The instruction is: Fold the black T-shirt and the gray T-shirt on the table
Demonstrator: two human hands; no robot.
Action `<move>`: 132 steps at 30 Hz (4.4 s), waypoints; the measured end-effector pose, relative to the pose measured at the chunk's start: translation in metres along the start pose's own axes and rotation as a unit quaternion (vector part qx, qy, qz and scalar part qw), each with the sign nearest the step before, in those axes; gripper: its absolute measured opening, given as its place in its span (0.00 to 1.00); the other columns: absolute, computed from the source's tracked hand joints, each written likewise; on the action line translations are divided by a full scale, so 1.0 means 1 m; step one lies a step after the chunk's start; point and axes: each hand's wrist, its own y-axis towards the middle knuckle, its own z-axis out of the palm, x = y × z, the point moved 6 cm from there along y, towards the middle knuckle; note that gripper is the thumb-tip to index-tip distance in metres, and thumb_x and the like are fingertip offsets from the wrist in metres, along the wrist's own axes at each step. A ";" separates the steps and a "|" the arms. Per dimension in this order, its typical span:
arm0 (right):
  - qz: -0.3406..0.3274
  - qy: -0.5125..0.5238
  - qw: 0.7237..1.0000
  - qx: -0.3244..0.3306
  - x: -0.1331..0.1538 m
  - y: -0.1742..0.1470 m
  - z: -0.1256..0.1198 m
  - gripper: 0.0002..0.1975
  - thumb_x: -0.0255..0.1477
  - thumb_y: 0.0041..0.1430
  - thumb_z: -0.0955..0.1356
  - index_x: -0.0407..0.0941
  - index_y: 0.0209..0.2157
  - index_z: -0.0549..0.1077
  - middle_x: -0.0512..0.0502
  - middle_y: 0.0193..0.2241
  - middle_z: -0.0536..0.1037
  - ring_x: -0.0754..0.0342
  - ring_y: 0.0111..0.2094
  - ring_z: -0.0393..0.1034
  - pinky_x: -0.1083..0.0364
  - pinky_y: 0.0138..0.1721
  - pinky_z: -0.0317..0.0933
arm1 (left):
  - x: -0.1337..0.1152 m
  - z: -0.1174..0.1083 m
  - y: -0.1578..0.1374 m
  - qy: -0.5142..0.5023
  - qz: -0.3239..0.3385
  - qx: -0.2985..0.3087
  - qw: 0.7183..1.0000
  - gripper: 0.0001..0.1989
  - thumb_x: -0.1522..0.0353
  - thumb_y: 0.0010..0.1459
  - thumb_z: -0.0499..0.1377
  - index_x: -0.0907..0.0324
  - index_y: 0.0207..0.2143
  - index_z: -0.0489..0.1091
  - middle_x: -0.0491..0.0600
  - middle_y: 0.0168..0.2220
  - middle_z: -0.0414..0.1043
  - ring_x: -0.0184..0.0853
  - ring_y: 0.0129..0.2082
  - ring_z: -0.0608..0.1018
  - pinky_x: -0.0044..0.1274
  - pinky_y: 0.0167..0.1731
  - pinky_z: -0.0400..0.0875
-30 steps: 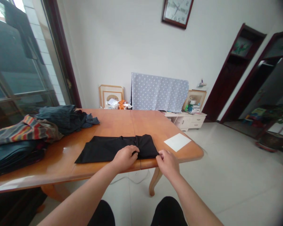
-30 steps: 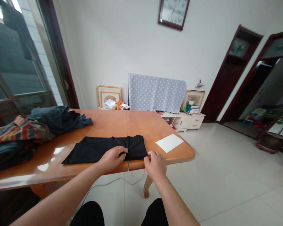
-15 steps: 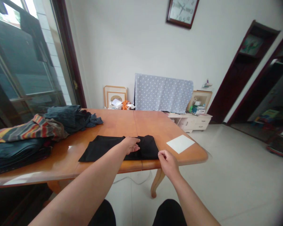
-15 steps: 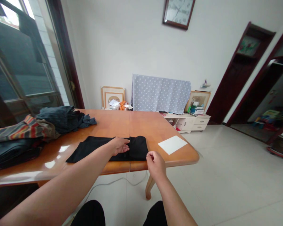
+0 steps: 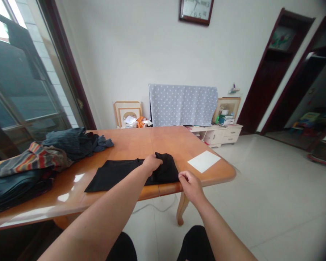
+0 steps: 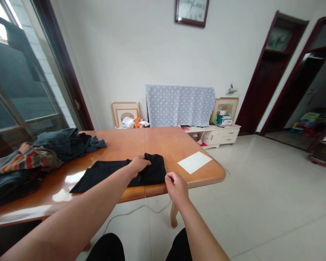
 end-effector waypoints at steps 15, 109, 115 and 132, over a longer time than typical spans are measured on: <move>-0.010 -0.007 1.000 0.004 -0.001 -0.002 0.001 0.12 0.37 0.62 0.63 0.48 0.33 0.75 0.50 0.31 0.78 0.51 0.35 0.72 0.55 0.38 0.61 | 0.034 -0.029 -0.007 0.038 -0.032 -0.040 0.998 0.19 0.70 0.52 0.62 0.60 0.49 0.69 0.50 0.31 0.77 0.35 0.26 0.78 0.22 0.23 0.68; -0.060 -0.272 0.960 0.020 0.025 -0.013 0.017 0.07 0.32 0.59 0.65 0.46 0.28 0.66 0.53 0.27 0.69 0.56 0.30 0.62 0.56 0.32 0.46 | 0.040 -0.043 -0.085 0.331 0.321 0.037 0.887 0.25 0.74 0.62 0.47 0.53 0.57 0.71 0.48 0.61 0.70 0.35 0.64 0.67 0.34 0.66 0.50; -0.063 -0.275 0.959 0.016 0.026 -0.014 0.018 0.07 0.32 0.59 0.64 0.46 0.28 0.66 0.52 0.28 0.70 0.56 0.30 0.63 0.56 0.31 0.46 | 0.023 -0.029 -0.085 0.321 0.324 -0.043 0.889 0.29 0.54 0.69 0.43 0.57 0.65 0.60 0.54 0.68 0.58 0.40 0.70 0.56 0.38 0.68 0.45; -0.084 -0.168 0.981 0.053 0.054 0.047 0.014 0.15 0.32 0.65 0.58 0.47 0.39 0.76 0.45 0.39 0.81 0.51 0.41 0.73 0.55 0.43 0.61 | 0.041 -0.016 -0.070 0.343 0.290 0.003 0.894 0.42 0.42 0.64 0.39 0.57 0.69 0.55 0.57 0.71 0.47 0.49 0.71 0.50 0.49 0.66 0.38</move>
